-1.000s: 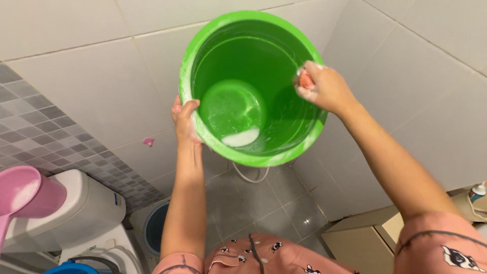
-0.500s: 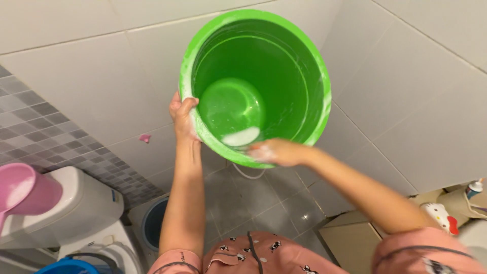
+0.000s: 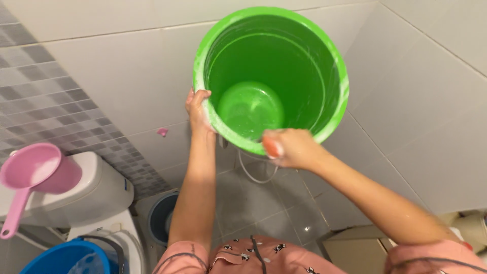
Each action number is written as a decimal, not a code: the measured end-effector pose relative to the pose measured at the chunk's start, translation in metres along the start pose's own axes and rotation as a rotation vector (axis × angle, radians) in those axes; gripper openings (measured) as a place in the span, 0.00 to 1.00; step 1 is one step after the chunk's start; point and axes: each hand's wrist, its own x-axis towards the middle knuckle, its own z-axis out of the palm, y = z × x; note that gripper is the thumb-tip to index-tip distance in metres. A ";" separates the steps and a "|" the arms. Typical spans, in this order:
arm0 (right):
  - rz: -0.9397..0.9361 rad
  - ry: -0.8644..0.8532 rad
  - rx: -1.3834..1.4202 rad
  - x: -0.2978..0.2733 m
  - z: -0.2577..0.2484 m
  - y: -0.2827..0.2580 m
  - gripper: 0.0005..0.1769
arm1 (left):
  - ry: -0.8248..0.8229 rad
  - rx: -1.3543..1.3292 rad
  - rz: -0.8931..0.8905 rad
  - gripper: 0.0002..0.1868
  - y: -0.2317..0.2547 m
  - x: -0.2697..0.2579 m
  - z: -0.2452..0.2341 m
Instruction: The person fills a green bucket with water from a wall-mounted tap, then uses a pink scoop to add a white liquid. They scrub the inside and outside of the bucket with a sponge, creating suds, and continue cleaning the bucket thoroughly.
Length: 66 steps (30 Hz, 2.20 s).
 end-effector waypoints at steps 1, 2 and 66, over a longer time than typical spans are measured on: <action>-0.051 0.113 -0.066 -0.009 -0.012 0.001 0.19 | 0.032 -0.032 -0.008 0.21 0.002 0.000 0.002; -0.087 0.261 -0.154 -0.014 -0.019 0.000 0.17 | 0.068 -0.065 -0.009 0.21 0.003 0.003 0.004; -0.280 0.476 -0.252 -0.010 -0.033 0.047 0.11 | -0.406 1.680 -0.432 0.11 0.217 -0.030 0.224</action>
